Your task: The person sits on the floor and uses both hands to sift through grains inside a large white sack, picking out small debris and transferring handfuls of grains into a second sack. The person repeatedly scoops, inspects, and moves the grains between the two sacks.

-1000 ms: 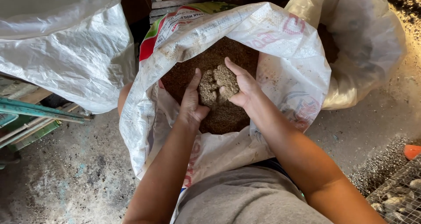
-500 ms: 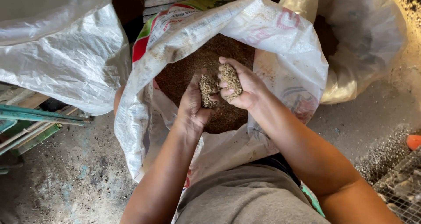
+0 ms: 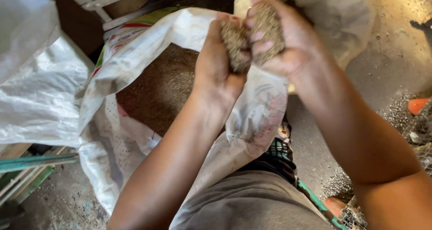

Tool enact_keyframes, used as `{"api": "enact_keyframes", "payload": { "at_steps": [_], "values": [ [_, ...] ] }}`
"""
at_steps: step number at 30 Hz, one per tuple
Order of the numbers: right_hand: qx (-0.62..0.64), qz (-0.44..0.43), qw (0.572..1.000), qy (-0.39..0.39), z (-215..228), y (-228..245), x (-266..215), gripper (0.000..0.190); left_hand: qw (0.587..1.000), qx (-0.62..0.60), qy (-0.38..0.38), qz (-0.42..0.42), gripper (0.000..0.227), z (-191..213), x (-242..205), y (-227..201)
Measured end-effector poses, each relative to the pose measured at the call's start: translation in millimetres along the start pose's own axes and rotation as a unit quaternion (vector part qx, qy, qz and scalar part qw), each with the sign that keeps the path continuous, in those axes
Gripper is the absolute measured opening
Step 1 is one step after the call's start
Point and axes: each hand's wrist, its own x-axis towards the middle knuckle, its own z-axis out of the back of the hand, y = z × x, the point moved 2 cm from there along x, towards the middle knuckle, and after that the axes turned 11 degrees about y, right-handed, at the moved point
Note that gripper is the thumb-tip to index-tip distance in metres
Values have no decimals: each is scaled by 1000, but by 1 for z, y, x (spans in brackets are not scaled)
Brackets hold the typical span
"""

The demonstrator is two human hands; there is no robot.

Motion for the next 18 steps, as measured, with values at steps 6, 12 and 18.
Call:
{"api": "enact_keyframes", "payload": {
  "at_steps": [6, 12, 18],
  "values": [
    [25, 171, 962, -210, 52, 103, -46, 20, 999, 6, 34, -8, 8, -40, 162, 102],
    [9, 128, 977, -172, 192, 175, -25, 15, 962, 216, -111, 126, 28, -62, 197, 147],
    [44, 246, 936, -247, 264, 187, -26, 21, 971, 201, -107, 76, 16, -15, 270, 176]
  ]
}}
